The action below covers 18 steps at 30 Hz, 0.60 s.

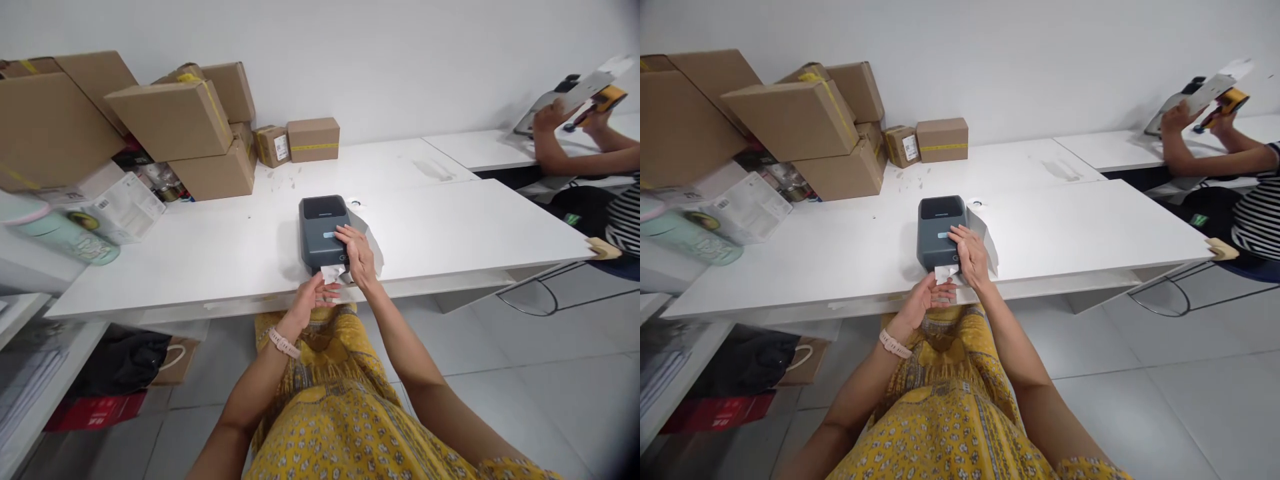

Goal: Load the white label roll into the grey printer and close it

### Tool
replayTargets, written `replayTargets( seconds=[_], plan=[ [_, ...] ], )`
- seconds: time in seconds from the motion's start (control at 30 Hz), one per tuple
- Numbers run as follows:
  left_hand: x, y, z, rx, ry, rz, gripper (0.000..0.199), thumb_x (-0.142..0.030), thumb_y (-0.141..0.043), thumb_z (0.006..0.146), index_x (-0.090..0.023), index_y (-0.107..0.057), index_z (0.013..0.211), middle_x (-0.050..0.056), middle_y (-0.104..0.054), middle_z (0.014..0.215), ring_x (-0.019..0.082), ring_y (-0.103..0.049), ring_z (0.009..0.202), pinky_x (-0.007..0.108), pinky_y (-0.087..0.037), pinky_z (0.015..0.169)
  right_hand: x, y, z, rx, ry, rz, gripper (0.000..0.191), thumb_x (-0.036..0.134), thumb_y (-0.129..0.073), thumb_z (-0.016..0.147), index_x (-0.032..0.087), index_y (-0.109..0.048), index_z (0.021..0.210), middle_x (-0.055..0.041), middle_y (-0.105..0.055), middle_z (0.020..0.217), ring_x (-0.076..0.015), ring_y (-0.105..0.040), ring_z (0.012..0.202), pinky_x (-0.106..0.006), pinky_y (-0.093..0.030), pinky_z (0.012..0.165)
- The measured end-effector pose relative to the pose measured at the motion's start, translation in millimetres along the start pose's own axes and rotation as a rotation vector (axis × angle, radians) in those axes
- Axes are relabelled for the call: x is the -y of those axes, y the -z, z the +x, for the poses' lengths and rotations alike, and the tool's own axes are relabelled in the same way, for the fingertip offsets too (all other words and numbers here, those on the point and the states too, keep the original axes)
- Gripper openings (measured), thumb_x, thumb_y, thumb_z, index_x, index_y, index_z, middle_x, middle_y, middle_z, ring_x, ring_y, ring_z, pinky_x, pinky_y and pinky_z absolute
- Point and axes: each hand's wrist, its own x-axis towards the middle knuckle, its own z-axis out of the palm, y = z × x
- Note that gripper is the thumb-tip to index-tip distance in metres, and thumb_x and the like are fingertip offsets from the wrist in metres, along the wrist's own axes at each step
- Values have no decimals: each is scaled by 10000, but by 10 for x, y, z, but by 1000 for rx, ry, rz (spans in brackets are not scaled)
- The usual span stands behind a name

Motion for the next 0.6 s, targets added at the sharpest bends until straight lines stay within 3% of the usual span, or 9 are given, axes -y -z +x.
replayTargets(
  seconds=[0.1,0.27,0.6],
  plan=[
    [-165,-139,140,72,-9,1,620,-713,-773,752,-139,-785,987,133,-817,938,220,-759,765,334,-615,714,45,11,7,23,-12,-65,550,471,-248,1120,291,-740,1287,-60,-743,1363,-270,-600,1390,-567,-428,1203],
    [-121,-325,186,32,-49,44,618,-761,-705,771,-160,-667,633,67,-695,578,150,-637,504,286,-545,571,94,31,37,59,-2,-150,523,407,-246,1127,275,-724,1293,-71,-728,1368,-269,-587,1381,-527,-423,1167],
    [45,-250,239,19,-104,135,718,-851,-604,804,-154,-688,651,94,-724,617,183,-686,561,325,-598,652,221,25,120,109,-6,-419,418,379,-339,1117,277,-730,1222,-65,-730,1319,-262,-631,1235,-473,-432,1065]
  ],
)
